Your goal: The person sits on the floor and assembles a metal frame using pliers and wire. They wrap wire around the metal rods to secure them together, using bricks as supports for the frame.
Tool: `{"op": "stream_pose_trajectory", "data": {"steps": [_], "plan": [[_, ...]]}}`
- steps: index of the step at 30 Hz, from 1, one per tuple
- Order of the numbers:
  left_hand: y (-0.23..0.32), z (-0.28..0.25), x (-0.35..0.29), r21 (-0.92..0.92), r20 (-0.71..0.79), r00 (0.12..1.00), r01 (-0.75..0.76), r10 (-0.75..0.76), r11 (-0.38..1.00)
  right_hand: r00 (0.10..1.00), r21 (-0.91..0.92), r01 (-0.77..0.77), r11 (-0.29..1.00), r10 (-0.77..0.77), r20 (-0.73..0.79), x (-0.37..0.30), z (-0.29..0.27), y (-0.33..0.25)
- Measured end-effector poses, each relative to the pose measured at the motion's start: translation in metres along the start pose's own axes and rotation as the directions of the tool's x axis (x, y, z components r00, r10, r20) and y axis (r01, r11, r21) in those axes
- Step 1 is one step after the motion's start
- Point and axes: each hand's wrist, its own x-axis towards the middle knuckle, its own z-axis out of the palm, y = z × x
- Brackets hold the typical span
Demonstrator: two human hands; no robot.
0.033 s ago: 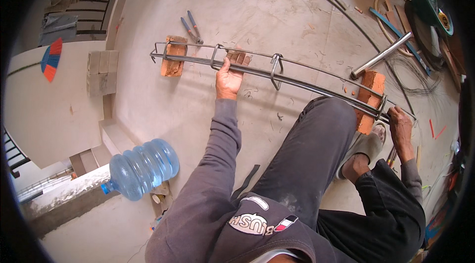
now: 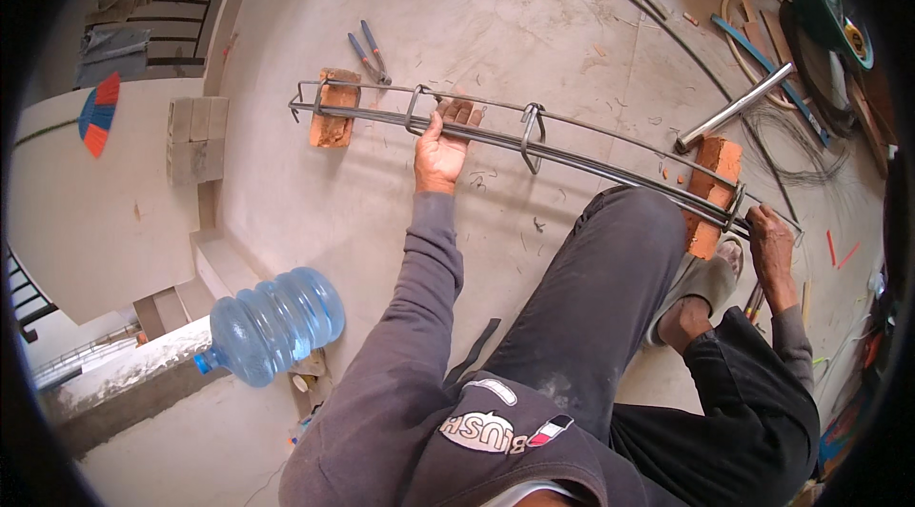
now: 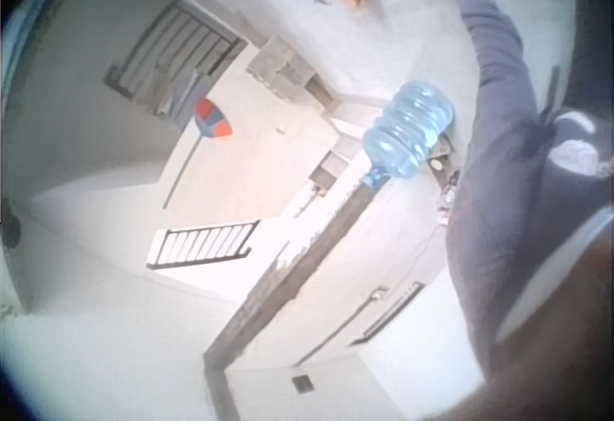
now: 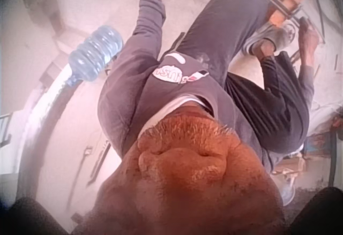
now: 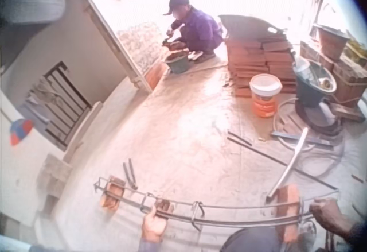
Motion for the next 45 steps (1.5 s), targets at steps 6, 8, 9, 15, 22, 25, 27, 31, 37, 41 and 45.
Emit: {"op": "stream_pose_trajectory", "data": {"steps": [6, 8, 9, 15, 22, 25, 27, 31, 37, 41, 45], "plan": [[0.016, -0.020, -0.003, -0.053, -0.017, 0.999, -0.051, 0.050, 0.997, 1.000, 0.029, -0.016, 0.999, 0.015, 0.010, 0.000, 0.006, 0.004], [0.012, -0.024, 0.004, 0.035, -0.038, 0.998, -0.057, 0.058, 0.998, 1.000, 0.042, -0.006, 0.999, 0.006, -0.013, -0.004, 0.005, 0.009], [0.015, -0.027, 0.007, 0.081, -0.042, 0.997, -0.063, 0.067, 0.995, 1.000, 0.044, -0.010, 0.999, 0.011, -0.022, -0.005, 0.003, 0.011], [0.019, -0.016, -0.020, 0.440, -0.224, 0.972, 0.171, -0.077, 0.882, 0.998, 0.089, -0.033, 0.996, 0.028, 0.055, 0.002, -0.003, 0.012], [-0.023, 0.125, -0.070, 0.986, -0.047, 0.997, 0.057, 0.067, -0.157, 0.995, 0.330, -0.022, 0.944, 0.052, -0.082, -0.005, 0.004, 0.022], [-0.079, 0.178, -0.060, 0.904, 0.333, 0.937, -0.350, -0.109, -0.246, 0.993, 0.372, -0.082, 0.925, 0.109, -0.052, -0.005, 0.009, 0.020], [-0.118, 0.215, -0.051, 0.728, 0.573, 0.770, -0.636, -0.282, -0.257, 0.990, 0.404, -0.104, 0.909, 0.132, -0.044, -0.007, 0.009, 0.021], [-0.198, 0.244, -0.026, 0.551, 0.531, 0.552, -0.801, -0.642, -0.233, 0.975, 0.494, -0.081, 0.866, 0.172, -0.141, -0.004, 0.006, 0.014], [-0.263, 0.251, -0.013, 0.480, 0.278, 0.469, -0.824, -0.838, -0.301, 0.888, 0.655, -0.155, 0.740, 0.395, -0.236, 0.006, -0.008, 0.024], [-0.271, 0.237, -0.010, 0.577, 0.314, 0.497, -0.777, -0.809, -0.252, 0.965, 0.733, -0.243, 0.636, 0.236, 0.116, 0.010, -0.015, 0.022], [-0.274, 0.236, -0.019, 0.623, 0.384, 0.528, -0.754, -0.758, -0.210, 0.968, 0.564, -0.212, 0.798, 0.249, 0.011, 0.011, -0.011, -0.005]]}}
